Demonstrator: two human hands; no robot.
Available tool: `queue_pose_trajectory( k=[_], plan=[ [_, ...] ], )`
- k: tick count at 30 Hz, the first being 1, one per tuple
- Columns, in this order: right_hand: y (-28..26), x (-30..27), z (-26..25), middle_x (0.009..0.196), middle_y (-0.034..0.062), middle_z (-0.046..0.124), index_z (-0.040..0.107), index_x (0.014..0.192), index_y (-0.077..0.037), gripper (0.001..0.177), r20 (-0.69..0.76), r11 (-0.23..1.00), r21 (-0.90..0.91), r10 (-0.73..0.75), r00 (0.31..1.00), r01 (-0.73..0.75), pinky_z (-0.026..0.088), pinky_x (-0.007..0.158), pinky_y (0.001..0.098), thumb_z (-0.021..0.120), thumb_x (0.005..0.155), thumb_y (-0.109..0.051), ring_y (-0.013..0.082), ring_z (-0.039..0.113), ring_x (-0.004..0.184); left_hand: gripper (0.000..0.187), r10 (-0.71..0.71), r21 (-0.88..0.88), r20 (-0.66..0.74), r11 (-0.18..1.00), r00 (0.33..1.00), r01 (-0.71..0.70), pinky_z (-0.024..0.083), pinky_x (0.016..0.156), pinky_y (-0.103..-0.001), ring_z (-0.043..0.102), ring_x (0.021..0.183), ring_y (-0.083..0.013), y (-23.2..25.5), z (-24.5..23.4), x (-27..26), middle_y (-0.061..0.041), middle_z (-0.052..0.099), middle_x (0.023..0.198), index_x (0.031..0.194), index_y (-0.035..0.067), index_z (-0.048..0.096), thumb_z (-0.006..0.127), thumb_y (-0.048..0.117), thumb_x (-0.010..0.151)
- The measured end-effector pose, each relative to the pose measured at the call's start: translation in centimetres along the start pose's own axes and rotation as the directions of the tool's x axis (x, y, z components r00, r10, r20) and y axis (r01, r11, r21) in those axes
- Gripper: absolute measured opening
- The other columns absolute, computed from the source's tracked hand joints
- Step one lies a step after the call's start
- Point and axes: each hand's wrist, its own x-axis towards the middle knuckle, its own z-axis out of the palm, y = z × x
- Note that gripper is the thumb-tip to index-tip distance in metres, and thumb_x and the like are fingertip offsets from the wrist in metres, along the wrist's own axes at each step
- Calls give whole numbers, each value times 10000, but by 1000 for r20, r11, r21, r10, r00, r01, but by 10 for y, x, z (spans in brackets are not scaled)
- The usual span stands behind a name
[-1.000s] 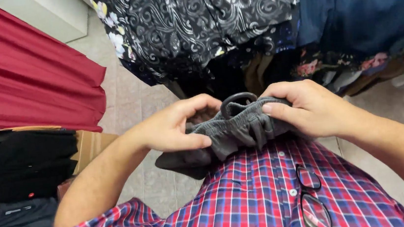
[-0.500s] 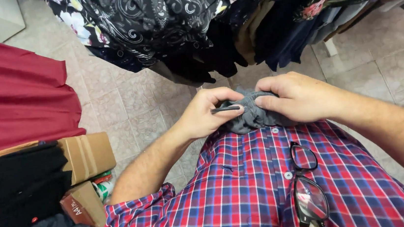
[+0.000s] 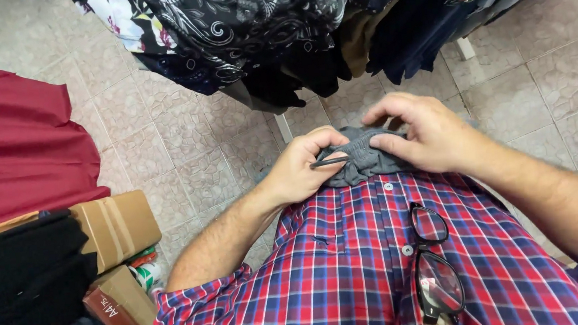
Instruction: The person is organizing a clothing rack by placing individual garments onto hangers and then hanging them on the rack.
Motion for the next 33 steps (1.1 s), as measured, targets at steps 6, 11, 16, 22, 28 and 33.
queue_pose_trajectory(
  k=[6,11,16,22,28,33],
  plan=[
    [10,6,22,1055,58,646,723,864,-134,84,-241,665,-532,-713,659,524,513,926,444,799,858,-168,335,640,1051,114,6,-67,-101,998,995,-12,480,882,-324,561,944,-131,-8,-9,-6,-79,616,902,1034,19,723,690,94,954],
    [3,14,27,993,85,631,744,845,-101,63,-276,751,-392,-647,711,532,497,915,463,798,827,-127,365,632,1034,122,52,4,-114,999,992,-52,491,862,-326,615,926,-167,-4,-10,-6,-100,639,910,1025,39,732,700,145,976],
    [2,17,29,980,82,634,747,819,-102,64,-312,821,-282,-568,762,496,498,915,450,810,811,-116,344,638,1027,129,64,17,-139,998,988,-63,498,868,-333,632,930,-184,-3,-10,-5,-109,652,928,1033,41,738,699,150,977],
    [-2,24,29,977,89,631,711,745,-108,77,-330,855,-204,-519,788,478,501,884,449,780,768,-83,331,640,959,131,88,67,-126,995,988,-80,512,875,-357,665,949,-238,-4,-12,-2,-125,675,961,1047,48,742,705,152,975],
    [-11,22,12,990,104,615,673,702,-103,99,-372,848,-227,-531,762,480,499,879,447,757,741,-69,331,627,958,139,85,42,-124,996,989,-81,520,867,-372,668,945,-235,1,-18,3,-133,687,955,1044,33,747,721,141,962],
    [-70,-21,-26,1048,152,589,640,713,-79,110,-411,783,-266,-620,668,562,491,936,474,714,795,-89,362,618,1056,139,73,4,-138,997,988,-73,522,851,-373,664,935,-221,5,-24,0,-138,692,931,1020,19,749,726,139,953]
  ],
)
